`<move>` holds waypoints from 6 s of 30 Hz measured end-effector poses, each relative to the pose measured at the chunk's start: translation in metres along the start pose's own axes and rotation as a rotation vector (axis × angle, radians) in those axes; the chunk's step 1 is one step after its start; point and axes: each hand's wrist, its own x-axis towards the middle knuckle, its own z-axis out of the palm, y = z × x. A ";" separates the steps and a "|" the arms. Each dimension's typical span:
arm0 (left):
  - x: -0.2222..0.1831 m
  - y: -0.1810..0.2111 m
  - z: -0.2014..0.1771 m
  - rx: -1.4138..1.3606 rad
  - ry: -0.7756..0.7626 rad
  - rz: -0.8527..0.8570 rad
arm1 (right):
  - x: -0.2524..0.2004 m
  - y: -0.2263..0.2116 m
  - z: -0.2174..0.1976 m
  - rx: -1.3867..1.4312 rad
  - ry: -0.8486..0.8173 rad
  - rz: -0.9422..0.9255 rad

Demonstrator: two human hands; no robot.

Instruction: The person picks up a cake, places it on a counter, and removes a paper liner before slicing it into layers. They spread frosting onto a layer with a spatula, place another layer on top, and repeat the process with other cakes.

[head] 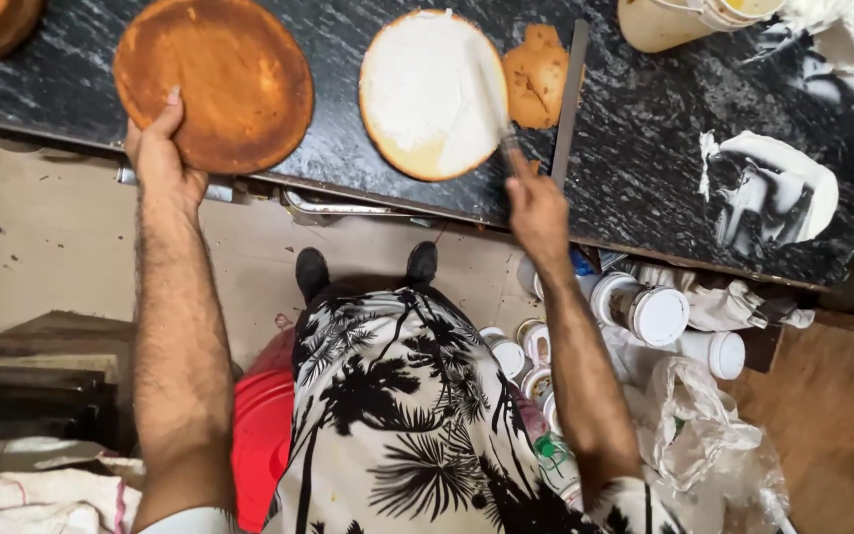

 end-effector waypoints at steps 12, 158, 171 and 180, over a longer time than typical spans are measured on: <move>-0.002 0.001 0.006 -0.011 0.028 0.020 | -0.013 -0.010 -0.002 0.068 0.036 -0.106; -0.075 -0.180 0.279 2.152 -0.907 0.830 | 0.000 0.152 0.000 -0.076 0.470 0.070; -0.070 -0.188 0.278 2.175 -0.759 0.368 | 0.004 0.164 0.011 -0.065 0.510 0.072; -0.072 -0.190 0.270 2.234 -0.783 0.414 | 0.020 0.131 -0.022 0.120 0.407 0.270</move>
